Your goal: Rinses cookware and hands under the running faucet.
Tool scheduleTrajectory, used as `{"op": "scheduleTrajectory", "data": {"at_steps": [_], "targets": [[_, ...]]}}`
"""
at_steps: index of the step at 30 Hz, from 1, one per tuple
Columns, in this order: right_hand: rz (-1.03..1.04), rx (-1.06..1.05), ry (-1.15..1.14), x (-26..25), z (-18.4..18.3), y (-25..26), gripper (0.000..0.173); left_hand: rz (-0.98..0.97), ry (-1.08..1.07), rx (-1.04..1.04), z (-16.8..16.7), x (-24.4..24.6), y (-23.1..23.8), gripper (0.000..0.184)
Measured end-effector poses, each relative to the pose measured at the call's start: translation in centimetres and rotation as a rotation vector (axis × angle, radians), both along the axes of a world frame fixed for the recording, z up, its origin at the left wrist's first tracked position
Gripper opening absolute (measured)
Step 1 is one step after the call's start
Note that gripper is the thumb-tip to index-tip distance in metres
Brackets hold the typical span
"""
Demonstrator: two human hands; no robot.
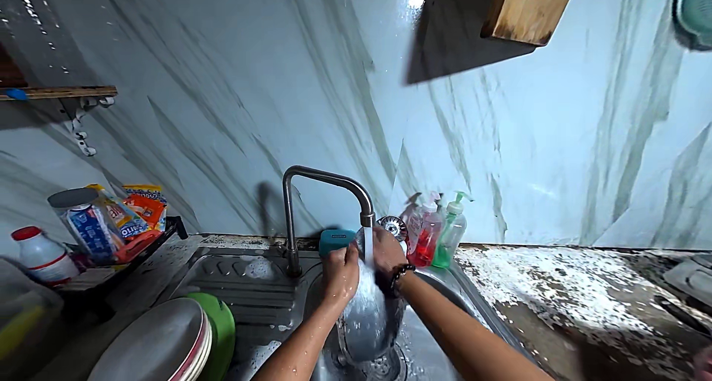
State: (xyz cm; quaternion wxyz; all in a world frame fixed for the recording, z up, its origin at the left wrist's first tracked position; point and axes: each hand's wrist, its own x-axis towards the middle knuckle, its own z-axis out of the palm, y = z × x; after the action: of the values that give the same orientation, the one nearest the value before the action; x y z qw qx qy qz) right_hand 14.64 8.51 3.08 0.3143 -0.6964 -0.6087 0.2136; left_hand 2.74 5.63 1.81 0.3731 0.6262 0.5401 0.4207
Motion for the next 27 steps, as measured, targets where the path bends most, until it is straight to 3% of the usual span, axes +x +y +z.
{"op": "scheduleTrajectory", "data": {"at_steps": [6,11,14,19,21,24,26,27], "targets": [[-0.212,-0.126,0.392,4.3,-4.0,2.2,0.05,0.0,0.046,0.109,-1.5,-2.2,0.6,0.036],[-0.357,-0.027,0.783,5.8,-10.4,-0.4,0.058,0.037,0.252,0.096,-1.8,-5.0,1.8,0.06],[-0.294,0.059,0.711,8.4,-9.9,-0.4,0.052,0.079,0.39,0.104,-1.5,-4.7,1.7,0.058],[-0.127,0.02,0.723,10.3,-5.8,-1.7,0.041,0.048,0.46,0.055,-1.2,0.5,0.6,0.05],[-0.173,0.0,0.698,10.3,-5.3,-2.7,0.047,-0.026,0.55,0.149,-1.6,2.1,0.0,0.051],[-0.209,0.029,0.67,10.4,-5.6,-3.9,0.051,-0.263,0.662,0.461,-3.2,3.6,-0.7,0.052],[-0.23,0.069,0.659,10.4,-5.8,-4.7,0.051,-0.418,0.65,0.665,-4.2,3.7,-0.6,0.048],[-0.241,0.079,0.646,10.2,-5.7,-5.0,0.051,-0.403,0.607,0.77,-5.0,3.5,-0.4,0.047]]}}
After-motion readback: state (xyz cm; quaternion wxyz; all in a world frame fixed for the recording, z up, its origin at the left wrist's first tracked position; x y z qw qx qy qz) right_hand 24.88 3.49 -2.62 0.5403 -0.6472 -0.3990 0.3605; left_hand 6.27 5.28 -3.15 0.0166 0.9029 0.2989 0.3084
